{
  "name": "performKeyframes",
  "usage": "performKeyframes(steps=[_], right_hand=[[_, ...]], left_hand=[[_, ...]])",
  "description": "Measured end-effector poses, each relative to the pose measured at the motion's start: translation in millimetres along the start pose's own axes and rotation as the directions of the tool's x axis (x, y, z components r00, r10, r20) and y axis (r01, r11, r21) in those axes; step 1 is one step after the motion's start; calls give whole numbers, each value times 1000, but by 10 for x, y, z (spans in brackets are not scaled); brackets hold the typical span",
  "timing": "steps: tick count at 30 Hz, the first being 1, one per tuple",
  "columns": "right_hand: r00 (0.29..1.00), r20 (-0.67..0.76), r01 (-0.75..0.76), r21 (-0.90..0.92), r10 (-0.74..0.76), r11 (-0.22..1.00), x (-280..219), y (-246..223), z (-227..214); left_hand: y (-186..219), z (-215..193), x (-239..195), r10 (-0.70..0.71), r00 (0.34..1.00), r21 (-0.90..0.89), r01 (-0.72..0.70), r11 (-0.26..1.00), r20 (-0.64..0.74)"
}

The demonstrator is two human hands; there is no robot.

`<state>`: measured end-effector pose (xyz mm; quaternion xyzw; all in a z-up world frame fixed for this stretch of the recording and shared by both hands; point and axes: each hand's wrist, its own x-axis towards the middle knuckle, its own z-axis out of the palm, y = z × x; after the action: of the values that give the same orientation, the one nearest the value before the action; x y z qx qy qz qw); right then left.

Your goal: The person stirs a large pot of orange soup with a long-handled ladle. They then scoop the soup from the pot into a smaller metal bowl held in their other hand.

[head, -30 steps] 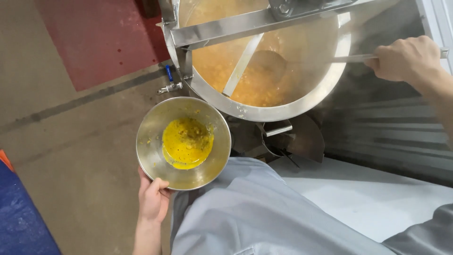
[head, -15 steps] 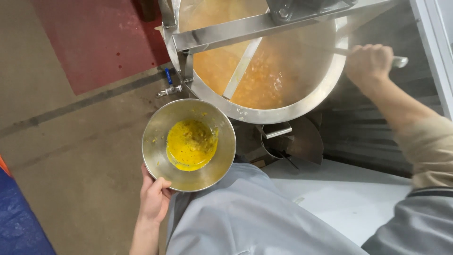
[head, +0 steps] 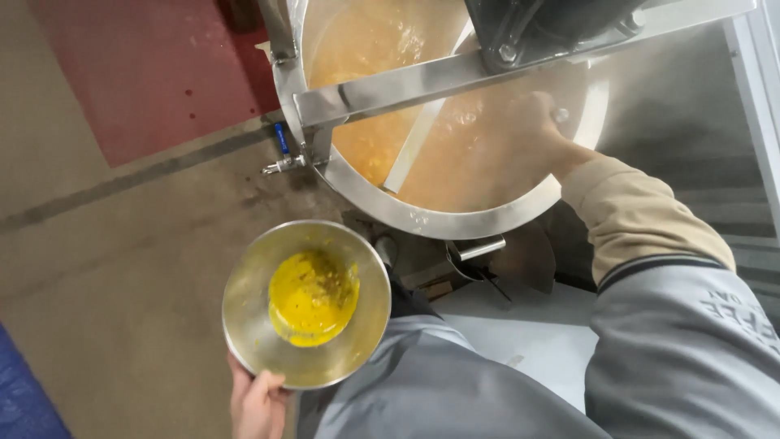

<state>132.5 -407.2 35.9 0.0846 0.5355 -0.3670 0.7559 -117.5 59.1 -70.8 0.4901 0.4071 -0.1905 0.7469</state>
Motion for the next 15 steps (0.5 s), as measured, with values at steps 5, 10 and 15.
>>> performKeyframes(steps=[5, 10, 15], right_hand=[[996, -40, -52, 413, 75, 909, 201, 26, 40], [985, -33, -87, 754, 170, 651, 295, -78, 117], [965, 37, -102, 964, 259, 244, 273, -357, 270]], left_hand=[[148, 210, -243, -73, 973, -4, 74, 997, -219], [143, 202, -201, -95, 977, -2, 96, 995, -190], [-88, -14, -8, -26, 998, -31, 24, 999, -49]])
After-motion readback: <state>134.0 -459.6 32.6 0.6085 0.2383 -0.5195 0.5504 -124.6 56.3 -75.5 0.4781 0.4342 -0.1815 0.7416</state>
